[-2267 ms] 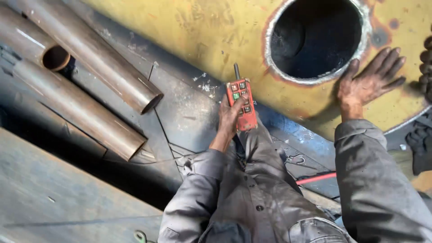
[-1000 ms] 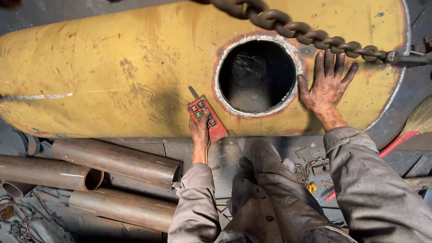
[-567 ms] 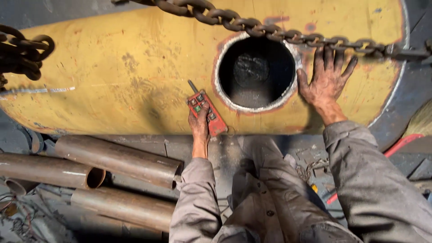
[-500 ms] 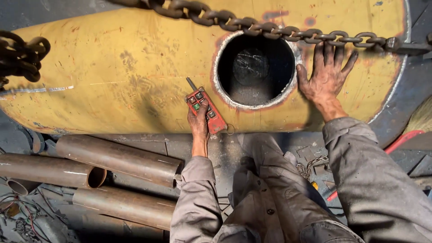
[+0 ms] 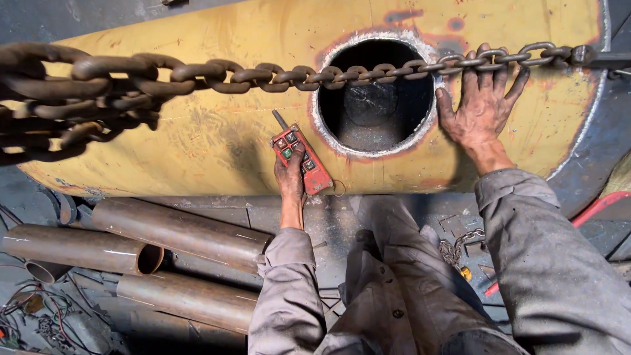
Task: The person maneuvers a large metal cylinder using a control pendant to operate a crane and uses a metal rod to reach inside the object. The person handles the pendant to rotate the suspended cylinder and uses the rod to pry at the interior surface.
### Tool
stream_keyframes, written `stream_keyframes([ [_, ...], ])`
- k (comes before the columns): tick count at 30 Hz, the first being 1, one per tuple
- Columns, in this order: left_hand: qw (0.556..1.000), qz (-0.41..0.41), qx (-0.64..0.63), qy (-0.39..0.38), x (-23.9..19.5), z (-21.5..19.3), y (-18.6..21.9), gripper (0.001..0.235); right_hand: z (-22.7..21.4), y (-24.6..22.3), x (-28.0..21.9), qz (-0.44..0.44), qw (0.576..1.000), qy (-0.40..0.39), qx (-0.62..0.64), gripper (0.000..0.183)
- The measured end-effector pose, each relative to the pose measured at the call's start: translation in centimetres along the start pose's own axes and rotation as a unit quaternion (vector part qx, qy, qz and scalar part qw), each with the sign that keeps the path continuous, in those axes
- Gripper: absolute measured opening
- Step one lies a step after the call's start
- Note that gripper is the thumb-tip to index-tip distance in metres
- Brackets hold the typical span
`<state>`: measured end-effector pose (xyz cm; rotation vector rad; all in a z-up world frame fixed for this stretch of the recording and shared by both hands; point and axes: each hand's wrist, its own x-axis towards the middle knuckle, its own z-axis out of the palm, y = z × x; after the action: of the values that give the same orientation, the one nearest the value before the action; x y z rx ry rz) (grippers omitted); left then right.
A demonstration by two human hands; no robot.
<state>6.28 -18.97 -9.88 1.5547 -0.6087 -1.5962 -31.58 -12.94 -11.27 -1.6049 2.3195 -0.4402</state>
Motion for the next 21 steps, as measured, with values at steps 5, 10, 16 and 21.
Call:
stream_keyframes([
  [5,1.000,0.016,0.020,-0.006,0.3,0.3,0.3,0.044,-0.4,0.2,0.5,0.012,1.000,-0.023,-0.004,0.071],
  [10,0.998,0.031,0.051,-0.032,1.0,0.5,0.7,0.063,0.1,0.4,0.6,0.018,1.000,-0.015,-0.015,0.076],
  [16,0.996,0.027,0.083,-0.014,1.6,0.4,0.5,0.067,0.2,0.7,0.9,-0.025,0.999,0.033,-0.020,0.079],
  [21,0.998,0.014,0.050,-0.026,0.2,-1.1,-0.2,0.049,0.0,0.4,-0.6,0.029,0.998,-0.050,0.018,0.079],
])
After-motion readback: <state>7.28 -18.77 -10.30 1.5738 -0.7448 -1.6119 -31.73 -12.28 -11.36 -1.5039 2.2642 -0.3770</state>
